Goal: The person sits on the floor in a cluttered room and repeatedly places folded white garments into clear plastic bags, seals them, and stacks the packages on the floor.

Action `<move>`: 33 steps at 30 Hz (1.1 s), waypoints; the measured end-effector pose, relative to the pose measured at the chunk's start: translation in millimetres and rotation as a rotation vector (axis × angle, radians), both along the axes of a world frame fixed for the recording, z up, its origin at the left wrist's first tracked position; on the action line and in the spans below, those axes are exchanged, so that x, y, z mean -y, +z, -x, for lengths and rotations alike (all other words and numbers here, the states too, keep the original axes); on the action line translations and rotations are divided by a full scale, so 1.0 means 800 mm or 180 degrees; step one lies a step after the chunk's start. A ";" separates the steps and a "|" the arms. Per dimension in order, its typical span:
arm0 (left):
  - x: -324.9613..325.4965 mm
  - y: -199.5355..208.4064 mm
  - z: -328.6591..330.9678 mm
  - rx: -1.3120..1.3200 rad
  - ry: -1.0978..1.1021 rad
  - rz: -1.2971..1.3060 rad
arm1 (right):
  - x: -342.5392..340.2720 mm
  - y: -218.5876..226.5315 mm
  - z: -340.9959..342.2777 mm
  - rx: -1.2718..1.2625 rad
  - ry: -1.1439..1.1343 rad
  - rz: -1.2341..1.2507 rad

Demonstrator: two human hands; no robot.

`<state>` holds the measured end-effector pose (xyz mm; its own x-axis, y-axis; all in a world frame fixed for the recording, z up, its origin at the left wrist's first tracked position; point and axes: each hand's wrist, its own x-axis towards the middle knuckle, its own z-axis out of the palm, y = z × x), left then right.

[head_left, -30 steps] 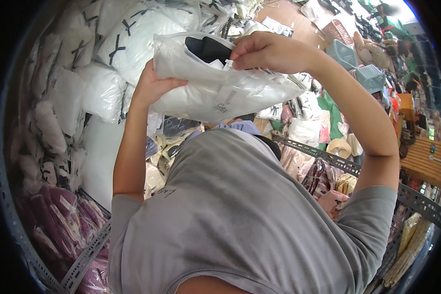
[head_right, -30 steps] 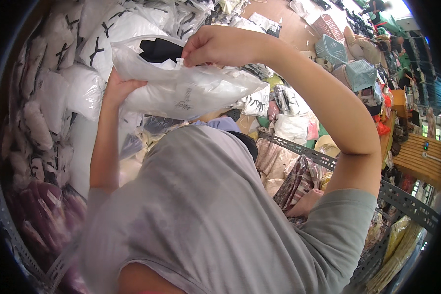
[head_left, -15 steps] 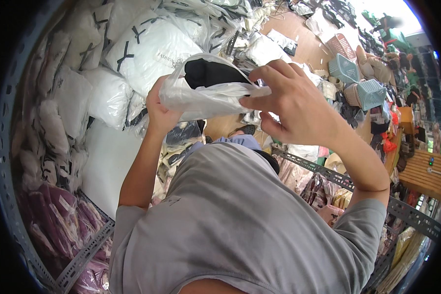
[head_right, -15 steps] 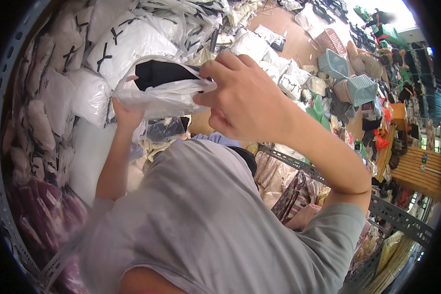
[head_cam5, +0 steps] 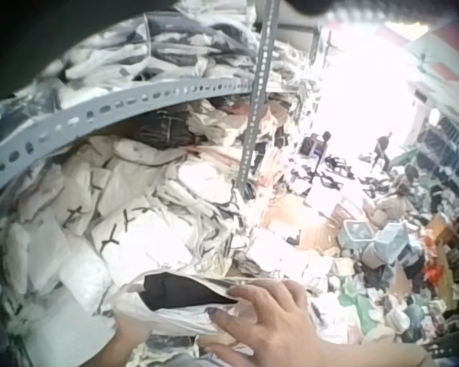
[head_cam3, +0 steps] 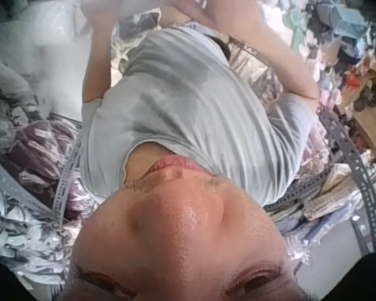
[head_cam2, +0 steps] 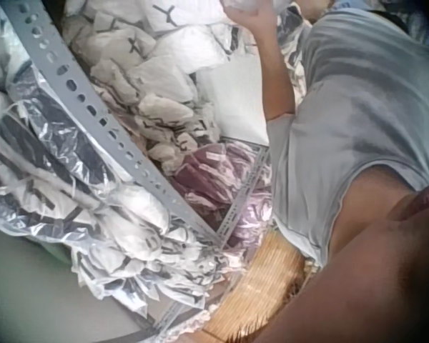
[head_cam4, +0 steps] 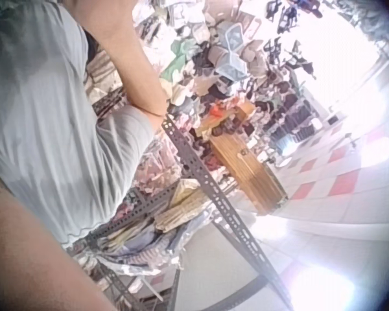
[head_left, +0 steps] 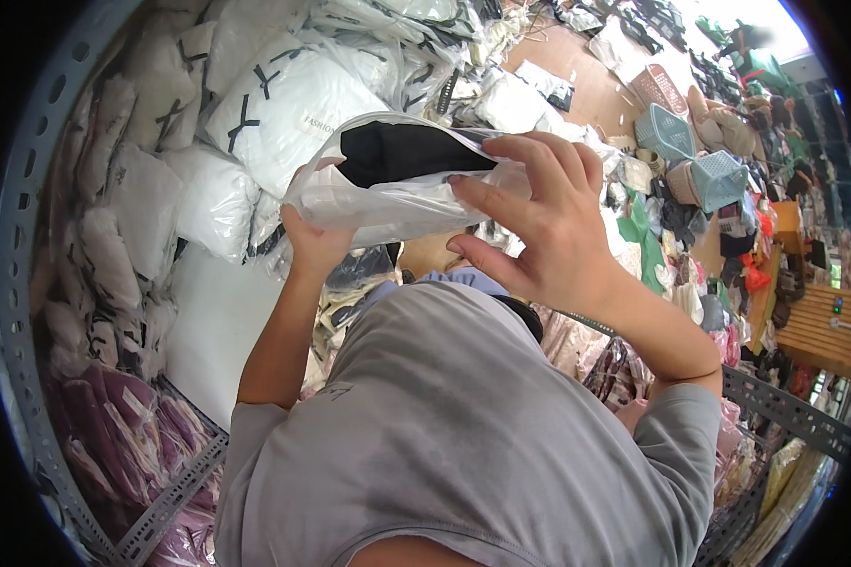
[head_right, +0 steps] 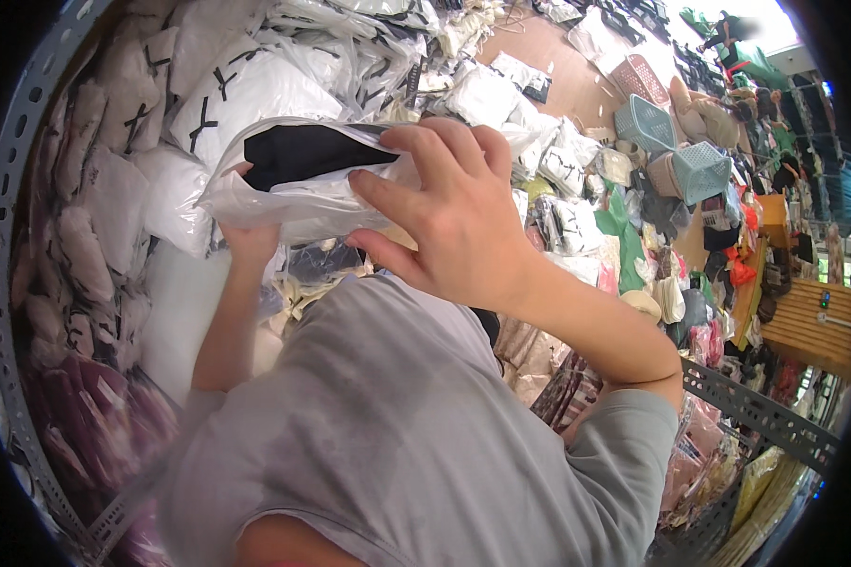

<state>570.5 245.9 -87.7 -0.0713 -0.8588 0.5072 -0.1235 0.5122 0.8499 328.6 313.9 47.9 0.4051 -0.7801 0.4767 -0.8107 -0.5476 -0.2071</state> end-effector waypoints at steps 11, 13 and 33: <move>-0.001 0.000 0.008 -0.0215 0.0006 -0.0163 | -0.006 -0.024 -0.006 -0.0136 -0.0382 0.0575; -0.001 0.000 0.012 -0.0318 0.0002 -0.0214 | -0.008 -0.037 -0.013 -0.0158 -0.0657 0.1026; 0.009 -0.018 0.031 -0.0940 -0.0476 -0.0585 | 0.008 -0.039 -0.003 0.0125 -0.0264 0.0419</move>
<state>546.0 238.6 -102.4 -0.0765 -0.9286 0.3631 0.2051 0.3418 0.9171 331.0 307.6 16.8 0.3210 -0.7397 0.5914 -0.8469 -0.5037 -0.1703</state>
